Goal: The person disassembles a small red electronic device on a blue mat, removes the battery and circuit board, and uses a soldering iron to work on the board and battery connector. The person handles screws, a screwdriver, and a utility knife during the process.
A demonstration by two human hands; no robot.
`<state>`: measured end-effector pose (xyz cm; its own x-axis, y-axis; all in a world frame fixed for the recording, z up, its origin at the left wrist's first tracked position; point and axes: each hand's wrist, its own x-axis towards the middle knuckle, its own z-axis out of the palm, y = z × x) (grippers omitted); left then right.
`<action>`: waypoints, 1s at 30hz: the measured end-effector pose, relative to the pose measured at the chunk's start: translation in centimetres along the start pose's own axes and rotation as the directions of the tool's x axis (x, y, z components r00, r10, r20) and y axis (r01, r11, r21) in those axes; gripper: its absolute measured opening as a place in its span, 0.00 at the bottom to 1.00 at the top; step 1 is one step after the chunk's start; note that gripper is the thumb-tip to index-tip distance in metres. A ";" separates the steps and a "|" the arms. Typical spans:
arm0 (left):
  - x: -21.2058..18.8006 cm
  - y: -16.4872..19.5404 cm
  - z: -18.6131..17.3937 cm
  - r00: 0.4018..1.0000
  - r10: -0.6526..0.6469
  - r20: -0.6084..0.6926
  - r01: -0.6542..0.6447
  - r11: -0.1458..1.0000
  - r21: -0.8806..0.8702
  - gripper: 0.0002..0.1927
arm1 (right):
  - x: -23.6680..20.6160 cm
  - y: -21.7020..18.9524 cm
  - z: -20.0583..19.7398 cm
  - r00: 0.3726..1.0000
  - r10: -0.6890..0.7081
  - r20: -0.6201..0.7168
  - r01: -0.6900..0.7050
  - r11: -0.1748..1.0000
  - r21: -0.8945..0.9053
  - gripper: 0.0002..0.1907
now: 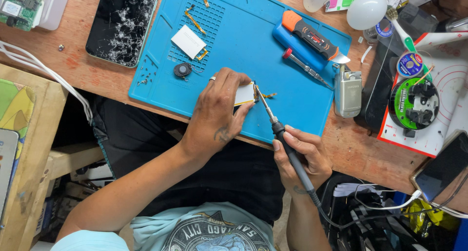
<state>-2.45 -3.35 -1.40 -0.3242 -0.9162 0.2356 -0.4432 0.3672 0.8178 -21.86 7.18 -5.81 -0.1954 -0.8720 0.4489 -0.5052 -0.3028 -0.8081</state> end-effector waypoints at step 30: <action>-0.2 0.0 -0.2 1.000 -0.016 -0.005 0.016 1.000 0.003 0.18 | -0.4 -0.6 -0.2 1.000 0.000 -0.018 0.000 1.000 0.011 0.12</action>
<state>-2.24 -3.21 -1.35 -0.3126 -0.9228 0.2250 -0.4506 0.3526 0.8201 -21.68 7.77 -5.43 -0.2107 -0.8648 0.4558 -0.4958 -0.3073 -0.8123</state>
